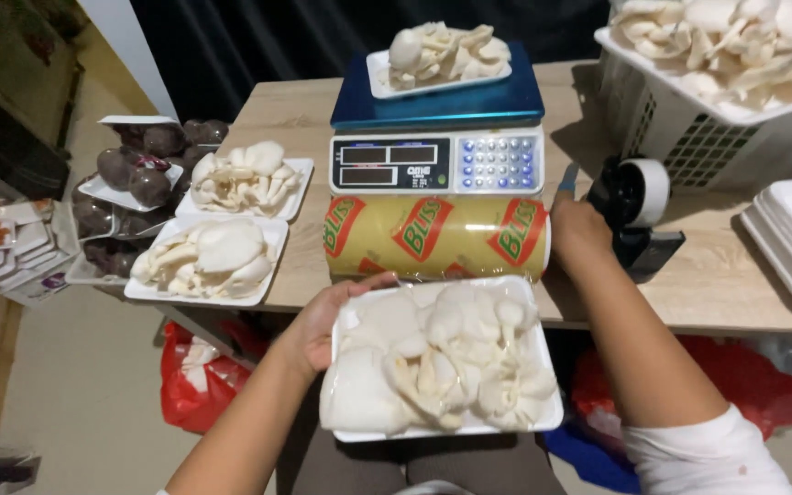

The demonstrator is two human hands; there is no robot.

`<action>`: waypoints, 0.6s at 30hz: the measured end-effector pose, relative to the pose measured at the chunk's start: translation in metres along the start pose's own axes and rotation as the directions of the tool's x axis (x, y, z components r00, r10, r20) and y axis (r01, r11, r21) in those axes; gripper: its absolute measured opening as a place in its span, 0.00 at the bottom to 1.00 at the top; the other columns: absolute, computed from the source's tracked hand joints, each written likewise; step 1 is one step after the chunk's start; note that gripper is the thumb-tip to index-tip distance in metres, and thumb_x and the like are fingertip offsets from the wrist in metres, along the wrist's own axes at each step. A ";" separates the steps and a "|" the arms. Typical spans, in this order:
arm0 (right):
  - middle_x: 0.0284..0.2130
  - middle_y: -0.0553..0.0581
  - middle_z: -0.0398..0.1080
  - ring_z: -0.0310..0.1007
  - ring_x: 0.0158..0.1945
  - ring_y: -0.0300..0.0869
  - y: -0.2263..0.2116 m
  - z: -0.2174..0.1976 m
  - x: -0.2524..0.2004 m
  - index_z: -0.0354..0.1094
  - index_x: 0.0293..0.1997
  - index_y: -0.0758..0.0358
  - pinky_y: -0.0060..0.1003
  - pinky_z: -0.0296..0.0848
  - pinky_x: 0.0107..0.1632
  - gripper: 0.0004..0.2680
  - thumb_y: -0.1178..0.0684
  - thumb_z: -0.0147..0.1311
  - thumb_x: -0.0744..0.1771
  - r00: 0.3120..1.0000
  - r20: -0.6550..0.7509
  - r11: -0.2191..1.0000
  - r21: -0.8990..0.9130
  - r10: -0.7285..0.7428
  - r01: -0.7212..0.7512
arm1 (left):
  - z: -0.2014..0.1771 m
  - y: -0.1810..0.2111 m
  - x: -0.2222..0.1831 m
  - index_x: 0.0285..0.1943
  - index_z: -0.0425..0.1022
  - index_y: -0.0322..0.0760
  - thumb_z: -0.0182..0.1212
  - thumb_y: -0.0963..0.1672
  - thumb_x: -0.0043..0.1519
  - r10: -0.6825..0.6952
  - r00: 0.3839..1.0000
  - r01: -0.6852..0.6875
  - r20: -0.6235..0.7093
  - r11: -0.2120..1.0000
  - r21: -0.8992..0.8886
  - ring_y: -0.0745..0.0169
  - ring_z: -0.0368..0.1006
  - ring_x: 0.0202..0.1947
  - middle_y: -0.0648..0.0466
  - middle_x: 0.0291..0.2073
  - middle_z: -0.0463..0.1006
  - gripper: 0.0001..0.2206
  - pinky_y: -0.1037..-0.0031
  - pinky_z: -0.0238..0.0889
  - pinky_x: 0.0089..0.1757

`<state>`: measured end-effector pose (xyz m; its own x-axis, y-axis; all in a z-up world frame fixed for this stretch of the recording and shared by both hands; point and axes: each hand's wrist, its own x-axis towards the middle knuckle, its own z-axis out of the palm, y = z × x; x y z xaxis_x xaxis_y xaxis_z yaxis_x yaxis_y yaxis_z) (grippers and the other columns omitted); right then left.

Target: The person weighs white mushrooms on a digital scale, places them onto a white tray, and then wraps the tray with plastic film and seals it with tape.

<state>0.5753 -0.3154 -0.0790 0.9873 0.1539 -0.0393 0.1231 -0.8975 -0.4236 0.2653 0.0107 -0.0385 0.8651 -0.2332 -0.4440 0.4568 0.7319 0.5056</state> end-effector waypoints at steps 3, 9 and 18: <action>0.52 0.87 0.66 0.68 0.56 0.80 -0.071 -0.076 -0.084 0.49 0.65 0.76 0.76 0.63 0.58 0.17 0.59 0.40 0.68 0.995 0.010 0.982 0.159 0.099 -0.099 | -0.006 -0.006 0.006 0.69 0.72 0.49 0.47 0.46 0.62 0.008 1.000 -0.009 0.012 0.999 0.034 0.34 0.72 0.60 0.39 0.61 0.76 0.24 0.38 0.62 0.58; 0.57 0.92 0.60 0.63 0.58 0.84 -0.079 -0.107 -0.151 0.41 0.71 0.77 0.75 0.58 0.62 0.23 0.67 0.42 0.66 0.933 -0.331 0.929 0.282 -0.141 0.240 | -0.017 -0.006 0.007 0.70 0.72 0.48 0.47 0.45 0.61 -0.014 1.000 0.014 0.008 1.000 0.016 0.34 0.72 0.59 0.40 0.60 0.76 0.25 0.38 0.62 0.58; 0.37 0.51 0.72 0.66 0.41 0.50 -0.034 -0.164 -0.177 0.73 0.61 0.45 0.43 0.63 0.42 0.30 0.73 0.47 0.57 0.503 -0.161 0.525 -0.153 -0.849 0.837 | 0.037 -0.003 -0.039 0.63 0.75 0.38 0.56 0.42 0.55 -0.002 0.999 0.006 -0.050 0.997 0.077 0.49 0.76 0.48 0.46 0.51 0.80 0.23 0.59 0.69 0.50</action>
<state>0.4132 -0.3803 0.0905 0.4083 0.7729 0.4857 0.9066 -0.4056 -0.1167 0.2379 -0.0065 0.0050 0.8528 -0.2029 -0.4812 0.4767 0.6787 0.5587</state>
